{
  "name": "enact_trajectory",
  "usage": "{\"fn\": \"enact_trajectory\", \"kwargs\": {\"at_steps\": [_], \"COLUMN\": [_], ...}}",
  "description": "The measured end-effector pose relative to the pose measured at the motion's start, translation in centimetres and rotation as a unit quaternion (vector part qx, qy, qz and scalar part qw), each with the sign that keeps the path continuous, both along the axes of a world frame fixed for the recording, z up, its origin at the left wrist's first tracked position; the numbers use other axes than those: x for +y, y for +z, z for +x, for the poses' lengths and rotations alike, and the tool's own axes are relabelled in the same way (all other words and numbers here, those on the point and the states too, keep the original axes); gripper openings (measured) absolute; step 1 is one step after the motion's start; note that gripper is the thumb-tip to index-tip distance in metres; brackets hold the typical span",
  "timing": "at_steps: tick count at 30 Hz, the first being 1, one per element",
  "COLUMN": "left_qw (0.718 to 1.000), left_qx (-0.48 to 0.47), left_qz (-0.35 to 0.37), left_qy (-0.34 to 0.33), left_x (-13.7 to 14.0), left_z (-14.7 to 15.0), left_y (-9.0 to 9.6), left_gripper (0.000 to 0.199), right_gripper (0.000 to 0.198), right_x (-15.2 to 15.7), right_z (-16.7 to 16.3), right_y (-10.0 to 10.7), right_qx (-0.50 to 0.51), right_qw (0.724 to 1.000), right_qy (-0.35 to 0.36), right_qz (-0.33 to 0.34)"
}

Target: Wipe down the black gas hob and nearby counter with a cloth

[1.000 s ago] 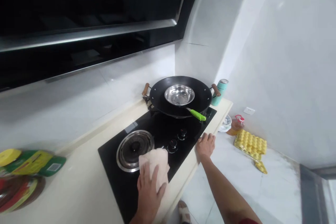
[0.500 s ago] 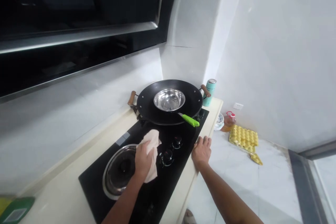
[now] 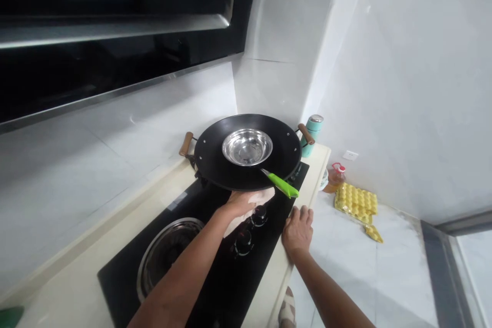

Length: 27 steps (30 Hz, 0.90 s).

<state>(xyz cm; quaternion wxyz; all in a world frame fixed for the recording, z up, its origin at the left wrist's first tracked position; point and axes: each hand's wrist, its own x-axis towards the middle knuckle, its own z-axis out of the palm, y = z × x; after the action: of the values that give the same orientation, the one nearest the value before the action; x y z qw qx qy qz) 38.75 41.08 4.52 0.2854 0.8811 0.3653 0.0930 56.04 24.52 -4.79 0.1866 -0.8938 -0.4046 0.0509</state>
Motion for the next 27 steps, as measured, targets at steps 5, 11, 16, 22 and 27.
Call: {"fn": "enact_trajectory", "kwargs": {"at_steps": [5, 11, 16, 22, 27], "left_qw": [0.996, 0.995, 0.991, 0.962, 0.919], "left_qx": [0.085, 0.099, 0.119, 0.147, 0.192], "left_qz": [-0.02, 0.0, 0.018, 0.094, 0.121], "left_qy": [-0.015, 0.008, 0.056, 0.209, 0.321], "left_x": [-0.6, -3.4, -3.3, -1.2, 0.8], "left_z": [0.3, -4.0, -7.7, -10.2, -14.6], "left_y": [0.5, 1.1, 0.8, -0.3, -0.2], "left_gripper": [0.049, 0.044, 0.046, 0.05, 0.051], "right_gripper": [0.054, 0.056, 0.056, 0.055, 0.055], "right_x": [-0.1, -0.3, -0.5, -0.4, -0.5], "right_z": [-0.1, 0.0, 0.3, 0.5, 0.4], "right_y": [0.3, -0.1, -0.8, -1.1, -0.7], "right_qx": [-0.002, -0.01, -0.015, -0.014, -0.005], "right_qw": [1.0, 1.0, 1.0, 1.0, 1.0], "right_qy": [0.001, 0.01, 0.014, 0.008, 0.01], "right_qz": [-0.002, 0.007, 0.013, 0.013, 0.01]}}
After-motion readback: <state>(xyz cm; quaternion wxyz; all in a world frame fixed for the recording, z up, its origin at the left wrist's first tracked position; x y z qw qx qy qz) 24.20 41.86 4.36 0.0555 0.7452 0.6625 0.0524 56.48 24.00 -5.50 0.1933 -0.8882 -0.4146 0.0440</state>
